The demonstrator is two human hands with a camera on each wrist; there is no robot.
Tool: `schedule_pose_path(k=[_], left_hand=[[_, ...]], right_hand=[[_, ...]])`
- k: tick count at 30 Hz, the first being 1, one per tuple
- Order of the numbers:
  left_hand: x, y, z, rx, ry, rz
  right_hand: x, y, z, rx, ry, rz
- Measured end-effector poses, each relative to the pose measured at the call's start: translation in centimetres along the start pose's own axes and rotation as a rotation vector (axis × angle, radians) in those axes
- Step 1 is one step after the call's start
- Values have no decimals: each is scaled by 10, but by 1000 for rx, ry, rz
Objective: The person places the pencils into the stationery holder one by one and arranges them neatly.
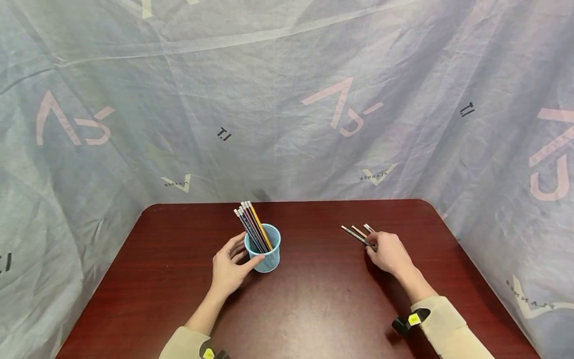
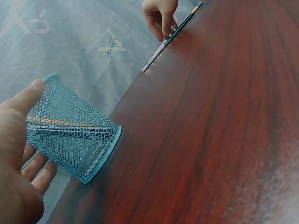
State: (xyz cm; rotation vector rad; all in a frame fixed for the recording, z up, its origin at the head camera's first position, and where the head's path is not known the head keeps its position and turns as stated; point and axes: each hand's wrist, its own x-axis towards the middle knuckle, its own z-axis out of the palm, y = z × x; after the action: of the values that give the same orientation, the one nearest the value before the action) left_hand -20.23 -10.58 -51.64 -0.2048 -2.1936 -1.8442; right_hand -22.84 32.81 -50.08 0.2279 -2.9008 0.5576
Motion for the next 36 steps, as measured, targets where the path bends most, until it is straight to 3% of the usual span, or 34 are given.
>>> schedule_pose_path(k=[26,36], left_hand=[[-1,0,0,2,-3,13],[-1,0,0,6,-2,7]], right_hand=[[0,-3,9,-71,34,-45],[6,-15,3,-24,151,-117]])
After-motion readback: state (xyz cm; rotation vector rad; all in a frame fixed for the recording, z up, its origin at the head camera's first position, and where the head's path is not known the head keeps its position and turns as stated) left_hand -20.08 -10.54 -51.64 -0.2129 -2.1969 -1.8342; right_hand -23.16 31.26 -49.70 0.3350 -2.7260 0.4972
